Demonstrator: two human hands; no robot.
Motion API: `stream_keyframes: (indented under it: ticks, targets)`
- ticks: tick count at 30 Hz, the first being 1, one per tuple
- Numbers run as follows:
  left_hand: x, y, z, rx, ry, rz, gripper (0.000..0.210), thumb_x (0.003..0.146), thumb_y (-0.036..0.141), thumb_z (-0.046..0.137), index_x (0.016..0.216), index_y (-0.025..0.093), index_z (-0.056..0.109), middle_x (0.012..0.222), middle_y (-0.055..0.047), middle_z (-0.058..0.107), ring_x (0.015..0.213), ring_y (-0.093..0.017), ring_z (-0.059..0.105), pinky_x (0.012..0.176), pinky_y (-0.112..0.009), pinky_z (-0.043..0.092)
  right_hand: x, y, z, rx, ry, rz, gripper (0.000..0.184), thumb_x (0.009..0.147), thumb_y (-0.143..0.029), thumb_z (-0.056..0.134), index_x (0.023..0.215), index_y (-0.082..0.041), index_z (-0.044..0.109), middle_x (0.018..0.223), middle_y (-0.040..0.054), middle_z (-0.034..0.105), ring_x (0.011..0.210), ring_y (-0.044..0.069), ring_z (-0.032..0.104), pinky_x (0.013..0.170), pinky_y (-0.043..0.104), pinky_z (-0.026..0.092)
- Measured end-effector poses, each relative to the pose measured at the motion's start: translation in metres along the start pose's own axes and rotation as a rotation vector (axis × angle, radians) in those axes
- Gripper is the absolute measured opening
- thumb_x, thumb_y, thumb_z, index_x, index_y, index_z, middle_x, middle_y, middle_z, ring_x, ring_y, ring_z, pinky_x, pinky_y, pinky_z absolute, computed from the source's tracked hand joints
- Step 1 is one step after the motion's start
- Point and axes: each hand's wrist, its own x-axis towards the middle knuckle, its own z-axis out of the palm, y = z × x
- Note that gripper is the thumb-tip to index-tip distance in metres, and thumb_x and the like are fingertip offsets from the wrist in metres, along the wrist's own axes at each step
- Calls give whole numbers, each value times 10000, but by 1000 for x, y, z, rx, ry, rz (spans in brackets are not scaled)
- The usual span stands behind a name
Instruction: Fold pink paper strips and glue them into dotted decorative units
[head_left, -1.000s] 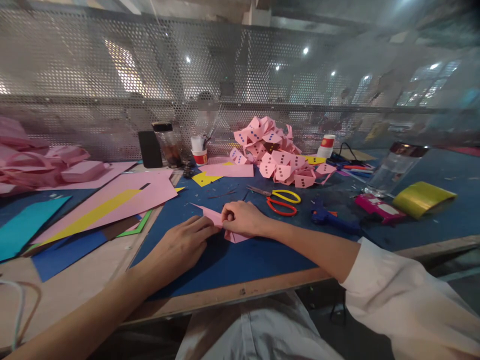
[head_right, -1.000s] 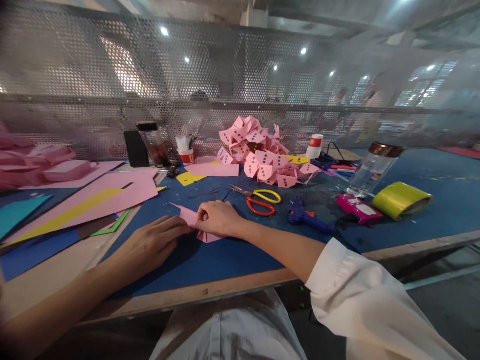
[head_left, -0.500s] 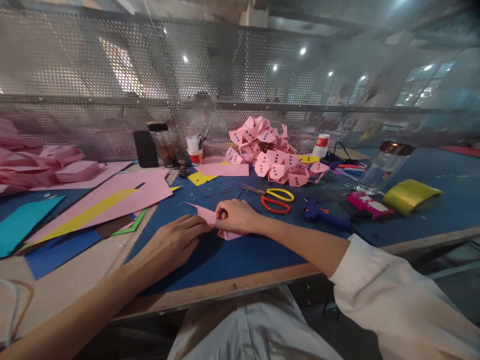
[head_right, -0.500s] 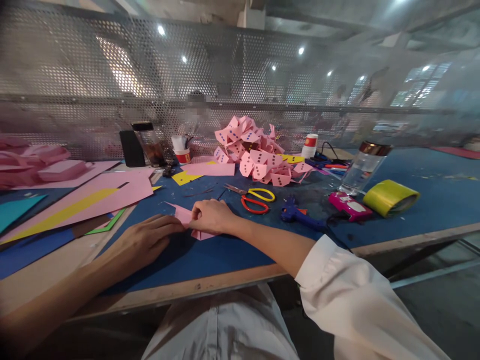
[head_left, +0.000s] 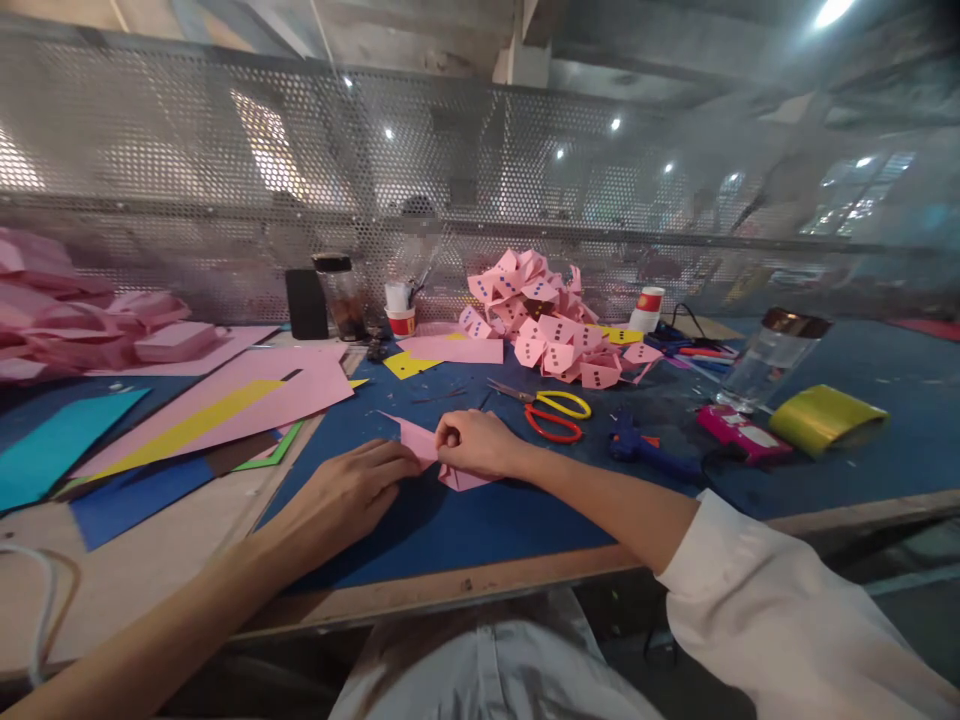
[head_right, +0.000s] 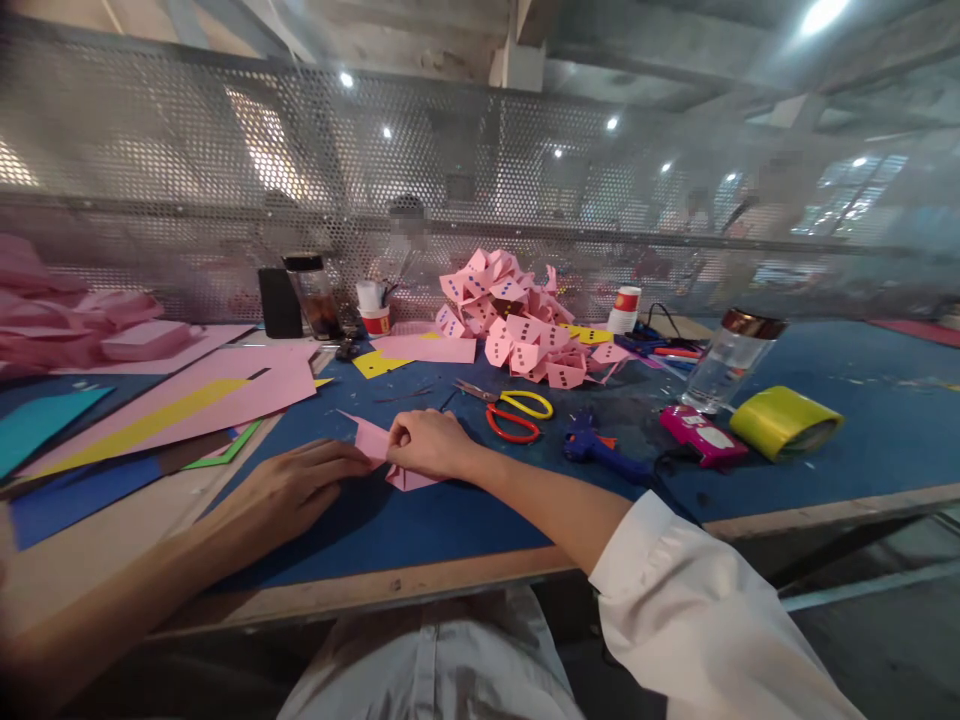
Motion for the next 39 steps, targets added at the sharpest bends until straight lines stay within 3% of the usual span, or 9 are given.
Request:
stream_keyframes:
  ticks: [17, 26, 31, 39]
  targets:
    - [4, -2, 2, -4, 9, -37, 356, 862, 55, 423, 1024, 205, 703, 1120, -54, 712, 1040, -197, 659, 937, -325, 507, 0, -2, -2, 45, -12, 21, 157, 790, -255, 593, 882, -236, 718, 912, -12, 750, 862, 175, 664, 718, 257, 417]
    - [2, -5, 3, -4, 19, -37, 348, 852, 49, 433, 1018, 219, 687, 1120, -42, 710, 1037, -191, 658, 922, -304, 504, 3, 10, -9, 149, -15, -62, 159, 840, -195, 580, 939, -184, 705, 948, 18, 742, 855, 147, 660, 722, 223, 437]
    - [3, 0, 1, -6, 5, -69, 379, 840, 38, 423, 1071, 217, 664, 1076, -51, 707, 1026, -203, 652, 923, -317, 499, -4, 11, -15, -35, 110, -76, 126, 843, -194, 582, 902, -207, 691, 947, 16, 739, 831, 155, 656, 688, 236, 410]
    - [5, -2, 5, -43, 19, -98, 345, 893, 74, 410, 1131, 210, 620, 1108, -64, 679, 1038, -216, 630, 904, -327, 481, -17, 3, -17, -320, 176, -128, 157, 893, -195, 538, 897, -223, 692, 930, 31, 748, 890, 205, 664, 746, 289, 406]
